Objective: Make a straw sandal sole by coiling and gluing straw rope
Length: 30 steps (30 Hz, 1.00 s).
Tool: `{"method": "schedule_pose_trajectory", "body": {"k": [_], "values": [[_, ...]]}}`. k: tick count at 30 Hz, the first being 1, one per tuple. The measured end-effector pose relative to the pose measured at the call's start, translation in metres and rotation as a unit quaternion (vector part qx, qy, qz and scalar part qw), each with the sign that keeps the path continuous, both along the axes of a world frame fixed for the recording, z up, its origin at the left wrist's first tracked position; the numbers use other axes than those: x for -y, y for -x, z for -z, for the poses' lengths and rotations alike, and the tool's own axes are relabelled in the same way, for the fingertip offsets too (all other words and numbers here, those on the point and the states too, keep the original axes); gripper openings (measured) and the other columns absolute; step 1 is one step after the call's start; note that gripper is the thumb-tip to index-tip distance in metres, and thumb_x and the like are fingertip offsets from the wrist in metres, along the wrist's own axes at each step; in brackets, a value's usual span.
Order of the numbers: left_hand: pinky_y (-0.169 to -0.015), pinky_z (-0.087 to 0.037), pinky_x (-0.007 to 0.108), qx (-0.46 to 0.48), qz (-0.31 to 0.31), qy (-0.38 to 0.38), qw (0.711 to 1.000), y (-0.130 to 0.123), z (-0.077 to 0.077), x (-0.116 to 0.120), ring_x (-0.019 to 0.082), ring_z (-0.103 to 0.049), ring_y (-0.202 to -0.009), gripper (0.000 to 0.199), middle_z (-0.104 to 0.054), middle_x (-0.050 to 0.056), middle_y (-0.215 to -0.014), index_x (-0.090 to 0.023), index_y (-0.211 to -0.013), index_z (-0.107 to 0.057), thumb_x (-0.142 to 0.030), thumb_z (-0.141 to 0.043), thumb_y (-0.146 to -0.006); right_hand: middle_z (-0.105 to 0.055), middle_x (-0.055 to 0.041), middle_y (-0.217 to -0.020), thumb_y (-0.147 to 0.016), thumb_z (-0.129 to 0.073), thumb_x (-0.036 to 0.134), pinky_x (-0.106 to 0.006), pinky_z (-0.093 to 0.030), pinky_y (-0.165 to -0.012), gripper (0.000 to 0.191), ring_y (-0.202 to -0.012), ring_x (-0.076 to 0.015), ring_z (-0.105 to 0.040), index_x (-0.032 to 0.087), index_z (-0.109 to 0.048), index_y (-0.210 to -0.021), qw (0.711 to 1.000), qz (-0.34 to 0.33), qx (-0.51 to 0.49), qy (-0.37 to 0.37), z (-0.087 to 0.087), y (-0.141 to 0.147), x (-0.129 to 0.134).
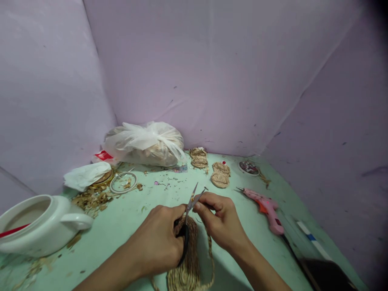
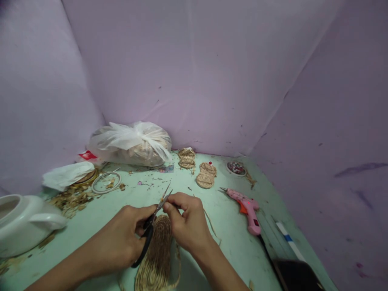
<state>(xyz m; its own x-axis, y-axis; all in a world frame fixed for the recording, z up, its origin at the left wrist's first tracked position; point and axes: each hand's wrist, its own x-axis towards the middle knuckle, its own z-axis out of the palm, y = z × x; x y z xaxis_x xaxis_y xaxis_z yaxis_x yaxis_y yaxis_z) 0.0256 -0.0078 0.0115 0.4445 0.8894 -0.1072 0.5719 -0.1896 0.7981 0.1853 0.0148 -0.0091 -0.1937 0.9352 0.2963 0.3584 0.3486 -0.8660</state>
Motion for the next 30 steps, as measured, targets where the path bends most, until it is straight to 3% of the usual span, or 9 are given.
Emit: {"method": "schedule_pose_trajectory", "body": {"k": [10, 15, 18, 22, 25, 30], "values": [[-0.049, -0.032, 0.020, 0.064, -0.013, 0.018, 0.998, -0.003, 0.008, 0.002, 0.012, -0.045, -0.056, 0.010, -0.049, -0.003, -0.054, -0.015, -0.059, -0.055, -0.012, -0.046, -0.062, -0.054, 0.0009, -0.056, -0.075, -0.051, 0.018, -0.021, -0.036, -0.054, 0.018, -0.055, -0.0108, -0.048, 0.015, -0.060, -0.059, 1.000, 0.003, -0.004, -0.004, -0.001, 0.001, 0.000], [-0.046, -0.032, 0.020, 0.114, -0.036, 0.073, 0.990, -0.005, 0.006, 0.000, 0.010, -0.043, -0.052, 0.008, -0.048, -0.003, -0.054, -0.014, -0.062, -0.056, -0.015, -0.049, -0.064, -0.052, 0.0016, -0.055, -0.076, -0.053, 0.023, -0.022, -0.034, -0.052, 0.019, -0.054, -0.0102, -0.045, 0.015, -0.060, -0.060, 0.998, 0.006, -0.042, 0.043, 0.000, 0.000, -0.002], [-0.045, -0.032, 0.019, 0.148, -0.101, 0.088, 0.980, 0.003, -0.001, -0.008, 0.009, -0.040, -0.050, 0.011, -0.048, -0.004, -0.056, -0.014, -0.073, -0.057, -0.020, -0.054, -0.065, -0.050, 0.0030, -0.054, -0.076, -0.055, 0.030, -0.021, -0.033, -0.048, 0.018, -0.050, -0.0089, -0.042, 0.016, -0.057, -0.065, 0.985, 0.005, -0.121, 0.121, 0.005, 0.001, -0.006], [-0.049, -0.036, 0.020, 0.103, -0.192, 0.012, 0.976, 0.023, -0.007, -0.023, 0.010, -0.045, -0.054, 0.022, -0.051, -0.003, -0.061, -0.014, -0.087, -0.056, -0.025, -0.055, -0.068, -0.053, 0.0021, -0.056, -0.071, -0.061, 0.039, -0.025, -0.039, -0.055, 0.024, -0.052, -0.0100, -0.047, 0.016, -0.056, -0.067, 0.959, -0.016, -0.198, 0.203, 0.009, 0.002, -0.010], [-0.054, -0.038, 0.021, 0.029, -0.157, -0.032, 0.987, 0.028, -0.006, -0.025, 0.013, -0.050, -0.059, 0.016, -0.057, -0.001, -0.065, -0.016, -0.081, -0.058, -0.023, -0.051, -0.069, -0.054, 0.0018, -0.058, -0.069, -0.064, 0.042, -0.027, -0.042, -0.061, 0.029, -0.056, -0.0112, -0.051, 0.015, -0.056, -0.067, 0.949, -0.029, -0.218, 0.225, 0.007, 0.002, -0.010], [-0.059, -0.039, 0.022, -0.061, -0.068, -0.065, 0.994, 0.016, -0.002, -0.013, 0.016, -0.055, -0.067, 0.020, -0.065, 0.000, -0.076, -0.022, -0.082, -0.061, -0.019, -0.051, -0.065, -0.053, 0.0027, -0.062, -0.070, -0.063, 0.040, -0.027, -0.046, -0.062, 0.025, -0.056, -0.0100, -0.050, 0.017, -0.058, -0.072, 0.952, -0.038, -0.222, 0.208, 0.004, 0.001, -0.009]]}}
